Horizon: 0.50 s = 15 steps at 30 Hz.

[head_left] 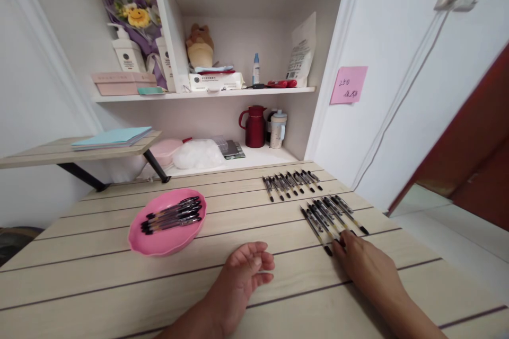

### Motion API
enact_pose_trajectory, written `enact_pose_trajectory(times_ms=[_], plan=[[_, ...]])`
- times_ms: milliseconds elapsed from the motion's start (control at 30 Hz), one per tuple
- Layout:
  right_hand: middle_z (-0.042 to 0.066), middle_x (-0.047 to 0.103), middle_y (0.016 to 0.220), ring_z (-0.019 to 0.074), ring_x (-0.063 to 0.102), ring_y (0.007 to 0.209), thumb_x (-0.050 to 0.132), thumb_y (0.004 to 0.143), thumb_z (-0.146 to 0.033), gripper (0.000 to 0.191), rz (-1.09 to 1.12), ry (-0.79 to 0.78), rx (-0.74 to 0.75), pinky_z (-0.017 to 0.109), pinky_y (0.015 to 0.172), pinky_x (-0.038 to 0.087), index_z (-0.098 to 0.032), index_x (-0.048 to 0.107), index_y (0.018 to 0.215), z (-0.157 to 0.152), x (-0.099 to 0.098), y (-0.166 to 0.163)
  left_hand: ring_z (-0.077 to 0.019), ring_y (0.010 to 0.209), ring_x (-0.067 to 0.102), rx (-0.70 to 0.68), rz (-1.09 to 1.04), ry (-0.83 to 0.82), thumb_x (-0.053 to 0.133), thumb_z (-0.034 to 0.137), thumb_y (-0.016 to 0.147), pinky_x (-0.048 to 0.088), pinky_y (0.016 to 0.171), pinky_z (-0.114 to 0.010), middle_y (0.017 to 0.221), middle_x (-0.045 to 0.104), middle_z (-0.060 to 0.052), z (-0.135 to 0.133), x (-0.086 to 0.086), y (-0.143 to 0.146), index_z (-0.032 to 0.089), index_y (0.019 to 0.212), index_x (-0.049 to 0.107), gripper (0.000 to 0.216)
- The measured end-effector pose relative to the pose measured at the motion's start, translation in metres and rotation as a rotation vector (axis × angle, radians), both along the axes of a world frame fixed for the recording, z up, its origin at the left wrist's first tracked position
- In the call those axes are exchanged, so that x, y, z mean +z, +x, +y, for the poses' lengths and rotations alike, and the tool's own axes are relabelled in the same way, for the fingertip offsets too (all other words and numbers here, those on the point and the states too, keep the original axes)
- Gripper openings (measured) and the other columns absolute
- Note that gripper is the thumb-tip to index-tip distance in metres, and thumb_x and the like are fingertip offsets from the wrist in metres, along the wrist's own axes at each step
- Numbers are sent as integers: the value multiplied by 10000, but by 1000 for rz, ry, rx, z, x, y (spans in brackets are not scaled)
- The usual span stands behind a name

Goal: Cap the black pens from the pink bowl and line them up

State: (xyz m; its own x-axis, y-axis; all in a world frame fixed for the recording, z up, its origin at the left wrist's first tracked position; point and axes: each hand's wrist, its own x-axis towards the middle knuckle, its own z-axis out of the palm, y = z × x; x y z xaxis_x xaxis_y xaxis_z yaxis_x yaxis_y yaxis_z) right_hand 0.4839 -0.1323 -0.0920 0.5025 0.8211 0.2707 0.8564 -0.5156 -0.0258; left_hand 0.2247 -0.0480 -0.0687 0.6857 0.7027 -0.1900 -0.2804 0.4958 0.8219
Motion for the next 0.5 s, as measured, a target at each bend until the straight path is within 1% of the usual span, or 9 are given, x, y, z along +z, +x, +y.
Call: enact_pose_trajectory(times_ms=[67,167,233,300,367,500], plan=[[68,648,744,220,606,680,377,810,-312,172,7,5,-2,277,505,268,-196,496,765,0,0,0,-177,890,529,-5,-1,1,543,208,762,387,832,-364,954,575,-102,1,-1,0,145,1012,558,258],[63,636,699,217,602,655,401,799,-381,215,38,53,-38,270,501,277,-193,505,788,-1,4,-1,-175,888,530,-7,-7,2,541,201,763,388,833,-363,952,577,-101,1,-3,0,146,1010,559,253],[55,624,651,210,596,630,397,796,-430,261,88,74,-42,266,500,284,-198,508,750,-3,7,-5,-174,887,530,-7,-12,3,539,201,765,387,834,-363,951,577,-101,2,-4,0,145,1011,558,253],[43,609,599,200,587,598,379,798,-455,300,147,53,-1,264,498,281,-208,498,678,-5,11,-11,-174,888,530,-9,-12,2,538,202,767,388,833,-363,955,577,-103,2,-4,0,142,1012,556,253],[34,601,575,194,578,578,383,792,-456,308,174,18,38,264,493,268,-214,484,631,-5,14,-18,-174,886,531,-11,-12,2,536,201,768,389,830,-362,953,576,-103,2,-4,0,140,1009,554,250],[36,616,618,188,578,591,397,782,-386,247,133,6,50,265,492,242,-209,488,635,0,13,-24,-170,876,533,-17,-14,1,538,192,765,390,828,-361,939,579,-97,2,-3,0,141,1005,552,246]])
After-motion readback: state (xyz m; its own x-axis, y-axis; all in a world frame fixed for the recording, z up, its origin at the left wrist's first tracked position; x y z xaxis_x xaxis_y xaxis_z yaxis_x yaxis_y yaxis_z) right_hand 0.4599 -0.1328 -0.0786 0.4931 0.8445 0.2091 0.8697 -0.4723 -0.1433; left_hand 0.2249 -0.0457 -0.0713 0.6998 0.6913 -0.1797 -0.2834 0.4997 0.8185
